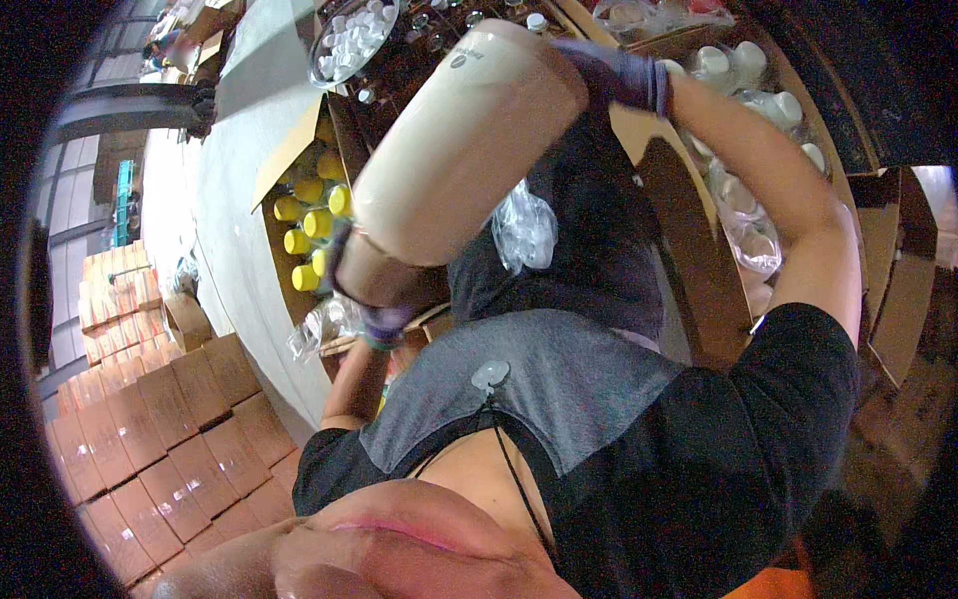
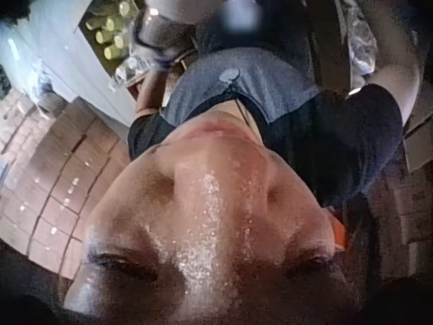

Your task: The person assembles thermos bottles by inserting stainless steel inner liners into plastic outer shells and securing lids. They handle multiple bottles of different colors, remove plastic wrapping, and place the finished units into a cardboard box.

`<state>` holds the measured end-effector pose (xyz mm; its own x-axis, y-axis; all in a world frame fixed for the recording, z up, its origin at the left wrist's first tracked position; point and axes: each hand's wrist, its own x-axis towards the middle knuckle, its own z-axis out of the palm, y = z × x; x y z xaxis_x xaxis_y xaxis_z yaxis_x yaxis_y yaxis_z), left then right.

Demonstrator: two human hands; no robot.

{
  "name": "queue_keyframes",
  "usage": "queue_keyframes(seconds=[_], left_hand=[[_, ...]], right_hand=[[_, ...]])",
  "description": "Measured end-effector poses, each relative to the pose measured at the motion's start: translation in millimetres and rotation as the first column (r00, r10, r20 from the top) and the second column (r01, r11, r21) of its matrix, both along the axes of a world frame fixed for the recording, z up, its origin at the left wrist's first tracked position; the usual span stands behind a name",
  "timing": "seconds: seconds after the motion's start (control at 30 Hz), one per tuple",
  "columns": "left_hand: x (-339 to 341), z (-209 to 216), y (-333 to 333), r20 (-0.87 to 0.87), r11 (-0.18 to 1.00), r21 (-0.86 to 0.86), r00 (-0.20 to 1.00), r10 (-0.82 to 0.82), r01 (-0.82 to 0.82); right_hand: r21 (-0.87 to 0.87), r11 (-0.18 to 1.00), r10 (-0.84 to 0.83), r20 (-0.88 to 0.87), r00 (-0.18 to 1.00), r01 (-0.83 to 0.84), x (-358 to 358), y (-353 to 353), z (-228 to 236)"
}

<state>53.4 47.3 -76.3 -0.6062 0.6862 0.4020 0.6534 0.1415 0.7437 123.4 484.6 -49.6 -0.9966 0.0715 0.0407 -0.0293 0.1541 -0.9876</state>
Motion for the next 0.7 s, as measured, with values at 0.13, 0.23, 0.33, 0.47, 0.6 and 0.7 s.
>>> queue_keyframes(seconds=[0.13, 0.23, 0.33, 0.47, 0.6, 0.7], left_hand=[[55, -24, 13, 0.066, 0.945, 0.019, 0.943, -0.327, 0.326], [15, -12, -12, -0.053, 0.922, -0.313, 0.966, -0.255, 0.227], [-23, 28, 47, 0.209, 0.836, 0.450, 0.947, 0.244, -0.315], [-92, 39, 41, 0.381, 0.957, 0.289, 0.920, -0.091, -0.025], [-87, 27, 35, 0.204, 0.820, 0.564, 0.946, -0.251, 0.097], [-105, 14, 63, 0.113, 0.681, 0.686, 0.887, -0.448, 0.257]], right_hand=[[0.264, 0.942, 0.184, 0.110, 0.977, -0.207, -60, 22, -37], [0.861, 0.500, 0.668, -0.319, 0.672, -0.088, -75, -25, 7], [0.751, 0.619, 0.580, -0.239, 0.779, -0.230, -71, -87, 77], [0.211, 0.958, 0.285, -0.586, 0.759, -0.196, -92, -101, 59], [0.898, 0.439, 0.465, -0.207, 0.861, -0.022, -41, -84, -40], [0.974, 0.080, 0.666, 0.104, 0.739, -0.210, -20, -83, -87]])
